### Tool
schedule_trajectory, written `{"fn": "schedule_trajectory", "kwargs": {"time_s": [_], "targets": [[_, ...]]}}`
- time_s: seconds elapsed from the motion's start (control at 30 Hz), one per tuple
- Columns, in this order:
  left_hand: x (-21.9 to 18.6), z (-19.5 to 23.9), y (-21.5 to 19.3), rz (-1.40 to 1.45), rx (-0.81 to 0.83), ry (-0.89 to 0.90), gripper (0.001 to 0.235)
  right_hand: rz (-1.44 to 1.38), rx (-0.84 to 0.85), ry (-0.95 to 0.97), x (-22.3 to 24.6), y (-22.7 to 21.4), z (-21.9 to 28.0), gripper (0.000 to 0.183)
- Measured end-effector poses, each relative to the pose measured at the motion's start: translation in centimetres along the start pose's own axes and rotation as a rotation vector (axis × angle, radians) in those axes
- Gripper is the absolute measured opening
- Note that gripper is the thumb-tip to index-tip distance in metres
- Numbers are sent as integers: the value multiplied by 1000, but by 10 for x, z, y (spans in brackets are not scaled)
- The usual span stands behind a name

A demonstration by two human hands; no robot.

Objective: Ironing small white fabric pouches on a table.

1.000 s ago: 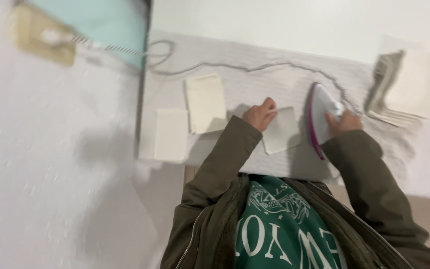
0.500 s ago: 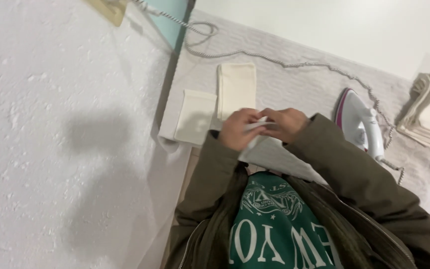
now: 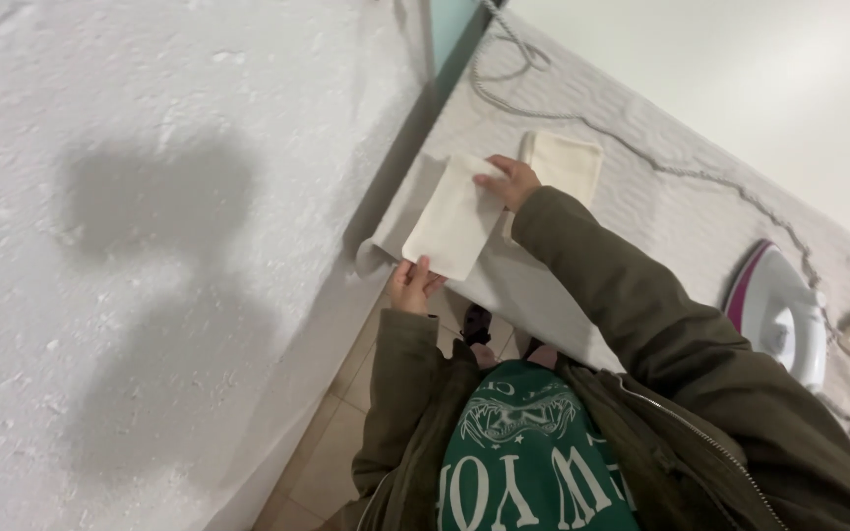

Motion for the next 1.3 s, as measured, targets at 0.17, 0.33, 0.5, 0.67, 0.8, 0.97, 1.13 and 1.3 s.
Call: {"fn": "schedule_trajectory", "kwargs": {"time_s": [0.17, 0.33, 0.5, 0.67, 0.8, 0.97, 1.13, 1.3], "targets": [[7, -11, -10, -46, -62, -7, 42, 337, -39, 52, -64, -15, -43, 41], [0, -2, -3, -98, -82, -33, 51, 561, -69, 6, -58, -19, -35, 35], [-15, -5, -6, -156, -91, -22, 55, 569, -103, -114, -36, -13, -20, 35], [-101, 24, 47, -939, -216, 176, 47, 610, -403, -433, 51, -72, 81, 45], [-84, 28, 163, -1411, 170, 827, 19, 813, -672, -375, 69, -164, 211, 44], [-53, 25, 261, -1420, 580, 839, 33, 1021, -814, -100, 19, -232, 345, 48], [-15, 1, 252, -1470, 645, 917, 28, 967, -886, 178, -61, -271, 414, 63], [-7, -28, 242, -1344, 665, 770, 16, 777, -881, 421, -94, -295, 433, 56]]}}
Point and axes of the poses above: each hand's wrist, its own z-axis away from the middle knuckle, its own y-axis out of the palm, x = y × z, the point moved 7 cm from there along -z, towards the middle knuckle, and after that the axes turned 4 degrees about x, right-handed, at the moved point
